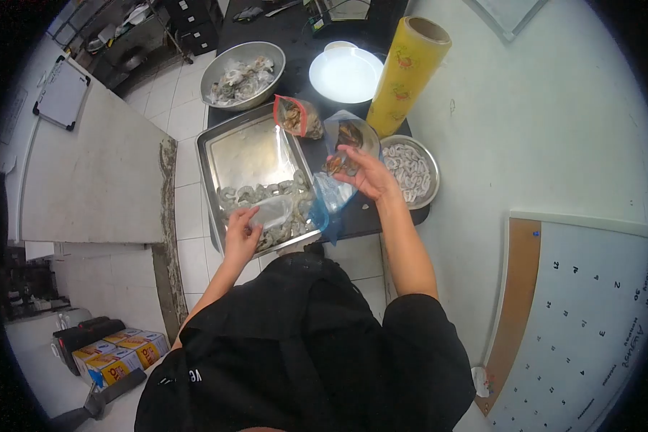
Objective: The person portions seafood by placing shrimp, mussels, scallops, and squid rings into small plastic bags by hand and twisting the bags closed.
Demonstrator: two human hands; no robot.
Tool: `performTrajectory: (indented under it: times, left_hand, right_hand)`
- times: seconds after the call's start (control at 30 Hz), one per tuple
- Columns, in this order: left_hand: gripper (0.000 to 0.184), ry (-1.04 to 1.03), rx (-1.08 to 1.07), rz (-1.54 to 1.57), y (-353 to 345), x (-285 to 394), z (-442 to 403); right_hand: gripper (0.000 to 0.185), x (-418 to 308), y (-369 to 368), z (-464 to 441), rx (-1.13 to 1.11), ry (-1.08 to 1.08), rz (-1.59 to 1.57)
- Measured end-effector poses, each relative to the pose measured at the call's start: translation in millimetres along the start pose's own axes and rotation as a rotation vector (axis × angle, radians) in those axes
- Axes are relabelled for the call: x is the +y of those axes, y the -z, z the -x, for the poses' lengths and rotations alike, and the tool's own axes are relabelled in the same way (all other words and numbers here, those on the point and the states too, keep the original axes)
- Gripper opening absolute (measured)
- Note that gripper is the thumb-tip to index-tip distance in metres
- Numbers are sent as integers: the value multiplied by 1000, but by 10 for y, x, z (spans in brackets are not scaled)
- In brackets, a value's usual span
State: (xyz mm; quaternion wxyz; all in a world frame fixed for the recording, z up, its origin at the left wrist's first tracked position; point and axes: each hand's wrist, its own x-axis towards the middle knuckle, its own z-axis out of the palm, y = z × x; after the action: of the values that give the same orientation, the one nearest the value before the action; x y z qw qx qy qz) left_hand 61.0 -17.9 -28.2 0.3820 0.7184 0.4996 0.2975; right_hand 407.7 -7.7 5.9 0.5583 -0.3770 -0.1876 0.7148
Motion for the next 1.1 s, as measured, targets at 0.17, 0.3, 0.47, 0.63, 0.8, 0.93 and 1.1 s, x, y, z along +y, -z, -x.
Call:
performTrajectory:
  times: [0.17,0.3,0.47,0.63,0.8,0.93,1.1]
  left_hand:
    - [43,-65,51,-58,37,16,-14]
    - [45,16,47,-23,61,-6,28]
    - [50,-30,61,139,43,-119,83]
    - [49,44,59,14,24,-271,209]
    - [49,141,73,-18,22,-238,230]
    - [51,93,122,-31,13,-279,221]
    - [54,24,152,-106,-56,-491,189]
  right_hand:
    - [35,323,-464,84,-145,-116,-95]
    - [36,777,-844,62,-213,-270,-93]
    - [27,1406,-951,-202,-150,-302,-26]
    - [37,1586,-1055,-317,-145,-407,105]
    - [66,1580,-1218,-297,-9,-474,481]
    - [58,1658,-1141,-313,7,-443,672]
    - [27,1658,-1129,-182,-182,230,1709]
